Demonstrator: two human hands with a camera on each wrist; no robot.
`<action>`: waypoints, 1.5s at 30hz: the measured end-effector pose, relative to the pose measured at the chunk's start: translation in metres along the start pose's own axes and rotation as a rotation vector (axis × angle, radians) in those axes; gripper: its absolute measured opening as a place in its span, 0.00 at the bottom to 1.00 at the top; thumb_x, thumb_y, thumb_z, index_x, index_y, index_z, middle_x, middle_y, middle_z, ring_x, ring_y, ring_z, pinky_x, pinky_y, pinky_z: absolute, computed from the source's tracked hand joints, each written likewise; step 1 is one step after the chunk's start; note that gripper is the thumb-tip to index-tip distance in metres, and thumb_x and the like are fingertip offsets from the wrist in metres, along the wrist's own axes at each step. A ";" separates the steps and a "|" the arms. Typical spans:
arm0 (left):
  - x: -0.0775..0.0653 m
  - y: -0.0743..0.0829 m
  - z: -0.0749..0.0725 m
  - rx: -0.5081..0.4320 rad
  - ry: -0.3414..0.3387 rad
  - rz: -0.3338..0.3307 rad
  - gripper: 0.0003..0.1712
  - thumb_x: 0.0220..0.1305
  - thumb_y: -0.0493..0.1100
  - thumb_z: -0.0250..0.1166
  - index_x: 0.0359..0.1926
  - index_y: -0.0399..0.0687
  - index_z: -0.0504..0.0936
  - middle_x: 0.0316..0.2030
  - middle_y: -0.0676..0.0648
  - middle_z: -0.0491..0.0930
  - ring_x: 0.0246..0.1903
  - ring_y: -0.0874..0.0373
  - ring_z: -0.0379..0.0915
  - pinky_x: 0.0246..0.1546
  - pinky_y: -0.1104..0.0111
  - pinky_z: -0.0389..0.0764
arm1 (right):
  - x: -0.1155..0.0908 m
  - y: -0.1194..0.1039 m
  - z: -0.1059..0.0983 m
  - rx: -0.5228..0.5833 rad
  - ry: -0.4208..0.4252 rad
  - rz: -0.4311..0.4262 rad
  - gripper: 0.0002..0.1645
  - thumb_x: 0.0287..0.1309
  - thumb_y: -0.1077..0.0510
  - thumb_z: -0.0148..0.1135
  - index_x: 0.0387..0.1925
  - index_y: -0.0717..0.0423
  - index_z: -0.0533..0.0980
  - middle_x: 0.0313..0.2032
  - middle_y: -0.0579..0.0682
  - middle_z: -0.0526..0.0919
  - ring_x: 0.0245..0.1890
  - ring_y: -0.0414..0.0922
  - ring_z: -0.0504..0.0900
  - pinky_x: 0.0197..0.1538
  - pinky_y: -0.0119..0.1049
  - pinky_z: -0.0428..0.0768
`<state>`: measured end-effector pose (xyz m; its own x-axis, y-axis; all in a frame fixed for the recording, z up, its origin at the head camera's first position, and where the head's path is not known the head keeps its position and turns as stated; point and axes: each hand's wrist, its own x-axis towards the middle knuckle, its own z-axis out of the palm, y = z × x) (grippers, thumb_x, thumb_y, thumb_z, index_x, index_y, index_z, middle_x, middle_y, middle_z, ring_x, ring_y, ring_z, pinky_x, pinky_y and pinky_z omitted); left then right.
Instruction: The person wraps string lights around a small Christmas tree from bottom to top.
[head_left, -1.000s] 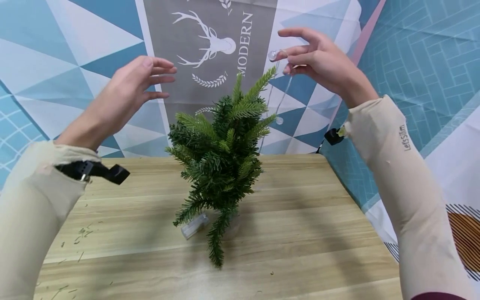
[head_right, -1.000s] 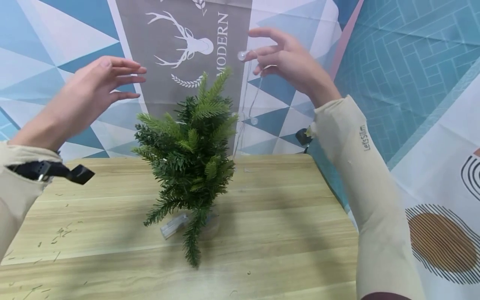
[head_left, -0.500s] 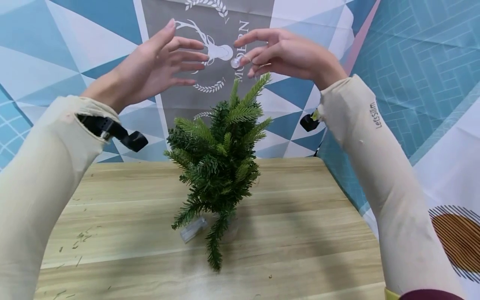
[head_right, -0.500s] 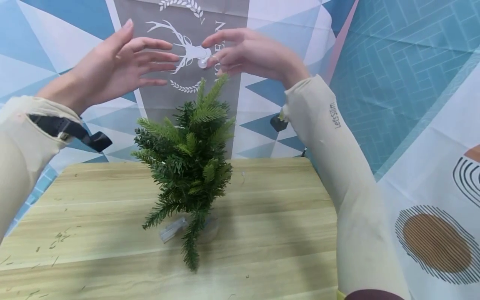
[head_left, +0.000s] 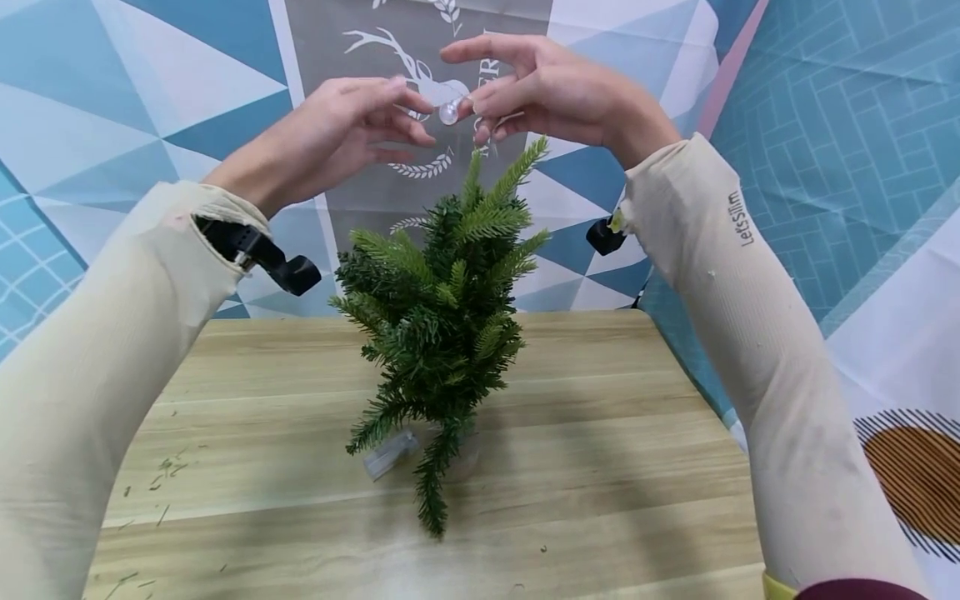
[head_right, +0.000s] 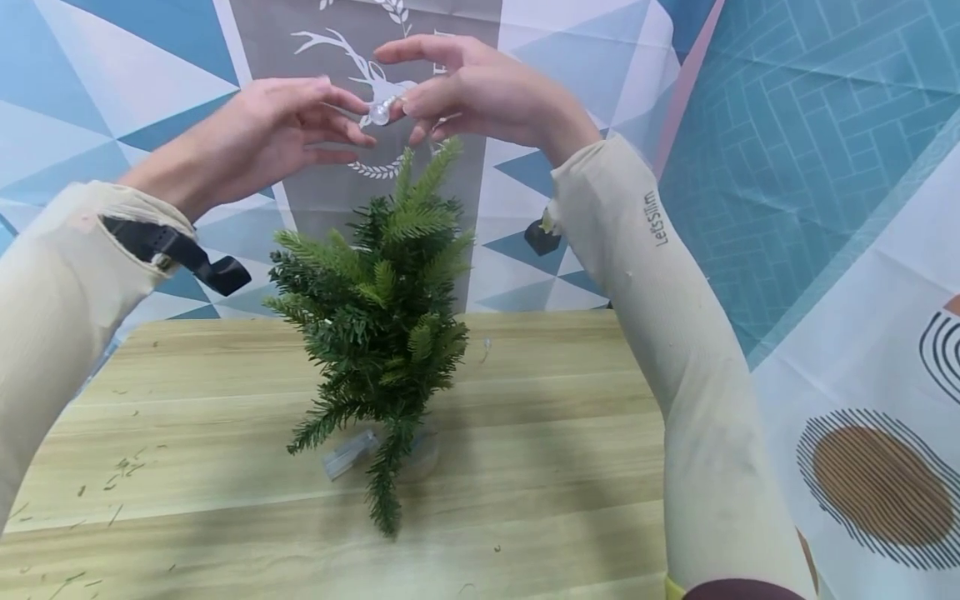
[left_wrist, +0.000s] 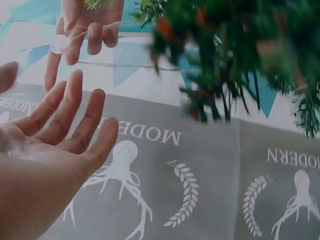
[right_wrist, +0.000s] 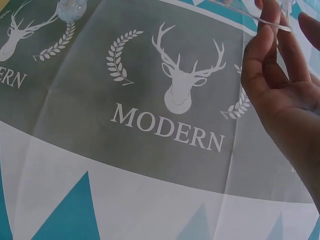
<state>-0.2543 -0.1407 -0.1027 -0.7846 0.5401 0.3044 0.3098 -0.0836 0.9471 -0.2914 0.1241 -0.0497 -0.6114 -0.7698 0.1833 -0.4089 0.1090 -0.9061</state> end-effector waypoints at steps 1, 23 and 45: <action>0.000 0.000 0.000 0.016 0.008 0.000 0.24 0.76 0.48 0.55 0.63 0.37 0.70 0.55 0.37 0.73 0.62 0.45 0.66 0.70 0.53 0.62 | 0.000 0.000 0.001 0.011 0.006 0.005 0.38 0.64 0.67 0.62 0.73 0.50 0.62 0.53 0.69 0.74 0.35 0.54 0.80 0.45 0.41 0.81; 0.005 -0.010 -0.004 1.101 0.170 0.208 0.18 0.74 0.51 0.57 0.34 0.42 0.81 0.22 0.46 0.73 0.21 0.56 0.61 0.25 0.68 0.63 | -0.006 0.012 0.007 -0.327 0.084 0.080 0.16 0.65 0.59 0.65 0.51 0.62 0.81 0.32 0.56 0.82 0.29 0.48 0.72 0.35 0.38 0.74; -0.029 -0.024 -0.052 0.878 0.311 0.073 0.20 0.71 0.58 0.60 0.34 0.45 0.76 0.19 0.48 0.70 0.19 0.55 0.61 0.24 0.66 0.63 | -0.022 0.038 0.006 -0.232 0.063 0.276 0.23 0.75 0.48 0.51 0.39 0.67 0.72 0.25 0.57 0.78 0.25 0.51 0.79 0.34 0.46 0.85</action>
<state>-0.2668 -0.1984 -0.1288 -0.8163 0.2992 0.4941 0.5594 0.6230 0.5468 -0.2889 0.1415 -0.0902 -0.7577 -0.6521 -0.0264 -0.3611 0.4526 -0.8153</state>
